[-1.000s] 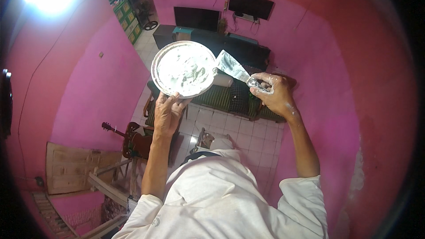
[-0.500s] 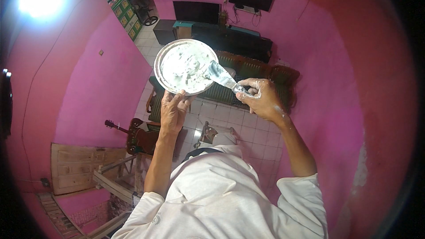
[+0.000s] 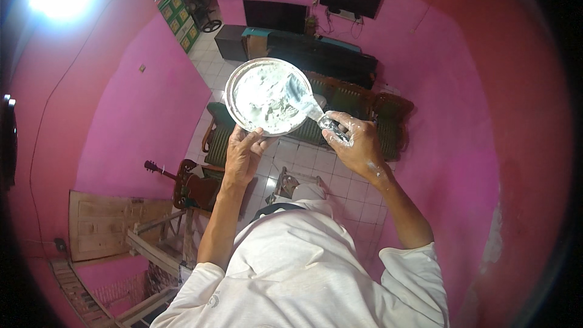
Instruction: The person patches a damaged section of a ceiling using a putty knife and a plate acting as a hawk to hold joint compound. They scoop compound from the plate and spread it over a hole in the ceiling panels with the putty knife.
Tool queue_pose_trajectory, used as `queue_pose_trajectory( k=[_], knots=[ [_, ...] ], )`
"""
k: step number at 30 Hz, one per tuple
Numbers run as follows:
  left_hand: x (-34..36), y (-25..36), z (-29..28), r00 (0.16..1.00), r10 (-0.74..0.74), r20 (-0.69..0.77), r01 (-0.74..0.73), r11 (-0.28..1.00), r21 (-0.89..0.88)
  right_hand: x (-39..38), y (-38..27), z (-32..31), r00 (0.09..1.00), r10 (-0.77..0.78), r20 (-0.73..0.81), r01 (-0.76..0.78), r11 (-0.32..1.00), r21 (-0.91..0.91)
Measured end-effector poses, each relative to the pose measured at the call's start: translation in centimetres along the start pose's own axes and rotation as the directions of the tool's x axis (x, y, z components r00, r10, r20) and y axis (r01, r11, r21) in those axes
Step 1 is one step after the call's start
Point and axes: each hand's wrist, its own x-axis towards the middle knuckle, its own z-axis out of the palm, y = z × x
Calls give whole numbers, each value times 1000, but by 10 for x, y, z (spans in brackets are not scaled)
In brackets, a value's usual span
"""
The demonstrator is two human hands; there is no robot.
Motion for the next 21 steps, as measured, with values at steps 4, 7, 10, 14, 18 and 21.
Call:
queue_pose_trajectory(
  k=[4, 7, 10, 14, 18, 21],
  knots=[
    [1, -3, -4, 1000, 6, -27, -7, 1000, -25, -1, 5, 2, 989, -140, -47, 139, 990, -35],
    [2, -4, -6, 1000, 16, -21, -16, 1000, -3, -2, 7, -2, 989, 109, 104, -116, 991, 68],
    [5, -7, -12, 999, 35, -8, -35, 999, 21, -2, 18, -5, 947, 214, 240, -260, 948, 183],
    [7, -7, -16, 999, 31, 25, -33, 996, 77, 1, 19, 1, 892, 272, 360, -383, 879, 283],
    [8, -6, -18, 998, 36, 58, -42, 994, 98, 3, 29, 12, 882, 260, 394, -416, 822, 389],
    [4, 0, -11, 994, 71, 81, -83, 984, 158, -1, 30, 10, 884, 234, 405, -411, 803, 432]
  ],
)
